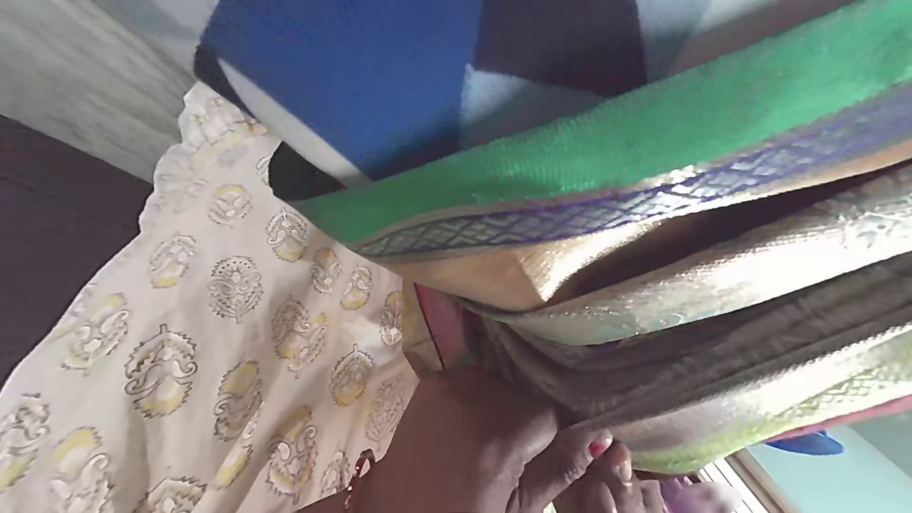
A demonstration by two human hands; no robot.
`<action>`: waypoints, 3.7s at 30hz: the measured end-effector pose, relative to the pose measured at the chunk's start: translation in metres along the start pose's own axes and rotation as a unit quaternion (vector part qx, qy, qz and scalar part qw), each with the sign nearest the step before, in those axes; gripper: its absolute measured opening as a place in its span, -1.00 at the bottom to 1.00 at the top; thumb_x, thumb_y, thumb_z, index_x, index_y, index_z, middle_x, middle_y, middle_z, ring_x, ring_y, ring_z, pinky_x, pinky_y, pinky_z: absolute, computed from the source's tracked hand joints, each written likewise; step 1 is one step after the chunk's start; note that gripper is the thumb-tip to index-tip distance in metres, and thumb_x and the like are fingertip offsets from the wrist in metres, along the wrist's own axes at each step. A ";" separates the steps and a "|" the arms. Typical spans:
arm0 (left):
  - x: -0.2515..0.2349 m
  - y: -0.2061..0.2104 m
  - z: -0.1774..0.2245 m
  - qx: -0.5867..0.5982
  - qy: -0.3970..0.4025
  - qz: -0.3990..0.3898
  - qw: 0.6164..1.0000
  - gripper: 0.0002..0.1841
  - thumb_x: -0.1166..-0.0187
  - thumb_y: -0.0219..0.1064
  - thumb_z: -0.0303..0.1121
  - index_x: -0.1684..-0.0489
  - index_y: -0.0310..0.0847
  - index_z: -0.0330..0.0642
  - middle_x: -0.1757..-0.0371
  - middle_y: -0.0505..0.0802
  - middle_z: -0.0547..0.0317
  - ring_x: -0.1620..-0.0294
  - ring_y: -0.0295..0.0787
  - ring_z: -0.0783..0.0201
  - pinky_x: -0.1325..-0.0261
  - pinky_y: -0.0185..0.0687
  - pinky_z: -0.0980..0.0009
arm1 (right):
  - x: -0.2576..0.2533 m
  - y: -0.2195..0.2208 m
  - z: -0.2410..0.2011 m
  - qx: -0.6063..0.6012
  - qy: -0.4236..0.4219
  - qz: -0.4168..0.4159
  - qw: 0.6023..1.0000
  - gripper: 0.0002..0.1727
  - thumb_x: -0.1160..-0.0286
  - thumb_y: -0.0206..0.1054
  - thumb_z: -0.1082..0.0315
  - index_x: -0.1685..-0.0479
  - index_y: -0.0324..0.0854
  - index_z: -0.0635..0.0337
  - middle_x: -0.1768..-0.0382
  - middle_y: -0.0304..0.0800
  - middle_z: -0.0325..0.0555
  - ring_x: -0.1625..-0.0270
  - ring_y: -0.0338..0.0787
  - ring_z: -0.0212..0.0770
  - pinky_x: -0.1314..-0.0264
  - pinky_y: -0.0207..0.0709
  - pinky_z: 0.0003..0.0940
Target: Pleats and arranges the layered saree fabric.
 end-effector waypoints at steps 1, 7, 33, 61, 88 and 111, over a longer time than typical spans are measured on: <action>0.000 0.000 -0.001 -0.004 0.004 0.005 1.000 -0.50 -0.76 0.18 -0.11 0.74 0.45 -0.09 0.76 0.50 0.18 0.67 0.46 0.29 0.54 0.30 0.44 | -0.005 0.006 -0.004 -0.005 -0.008 0.003 1.000 -0.71 -0.71 0.25 0.28 -0.25 0.78 -0.09 0.08 0.95 -0.49 0.14 0.82 -0.73 -0.02 0.64 -0.78; 0.001 0.002 0.002 -0.026 0.014 0.006 1.000 -0.47 -0.77 0.16 -0.07 0.77 0.39 -0.08 0.78 0.44 0.21 0.71 0.40 0.28 0.60 0.22 0.42 | -0.007 0.010 -0.009 0.031 -0.024 0.005 0.999 -0.71 -0.69 0.25 0.34 -0.25 0.77 -0.08 0.11 0.95 -0.51 0.16 0.83 -0.74 0.01 0.65 -0.79; -0.029 -0.011 0.020 -0.012 0.092 -0.082 0.992 -0.65 -0.68 0.29 -0.13 -0.06 0.75 -0.26 0.02 0.91 0.01 -0.09 0.83 0.25 -0.20 0.63 0.51 | 0.003 -0.003 -0.004 0.063 -0.039 -0.029 0.997 -0.70 -0.74 0.23 0.32 -0.31 0.73 -0.12 -0.06 0.91 -0.49 -0.01 0.82 -0.64 -0.18 0.65 -0.65; -0.029 -0.006 0.018 0.019 0.041 -0.091 0.995 -0.76 -0.68 0.23 -0.30 0.32 0.77 -0.20 0.28 0.89 0.09 0.12 0.83 0.29 0.08 0.66 0.47 | -0.007 0.008 -0.009 0.100 -0.059 0.022 0.993 -0.67 -0.64 0.32 0.40 -0.28 0.74 -0.17 -0.10 0.89 -0.62 -0.15 0.78 -0.73 -0.29 0.61 -0.71; -0.017 -0.052 0.002 0.153 -0.109 -0.043 0.981 -0.60 -0.52 0.47 -0.11 -0.29 0.72 0.03 -0.14 0.91 0.20 -0.19 0.86 0.32 -0.27 0.77 0.28 | 0.012 -0.029 0.029 -0.174 -0.369 0.092 0.908 -0.63 -0.85 0.04 0.14 -0.13 0.67 0.19 -0.09 0.75 -0.24 -0.17 0.68 -0.61 -0.23 0.58 -0.70; -0.009 -0.088 0.034 0.185 -0.087 -0.151 0.967 -0.62 -0.63 0.34 -0.37 -0.41 0.62 -0.15 -0.24 0.87 0.05 -0.27 0.84 0.20 -0.39 0.70 0.21 | -0.040 0.021 -0.017 -0.015 -0.420 0.031 0.907 -0.63 -0.65 0.07 0.44 -0.24 0.74 0.20 0.07 0.89 -0.11 0.05 0.82 -0.38 -0.07 0.65 -0.51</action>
Point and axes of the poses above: each hand's wrist, its own x-axis away from the middle knuckle, its own y-axis out of the palm, z = x × y, the point moved 9 cm from there along -x, towards the middle knuckle
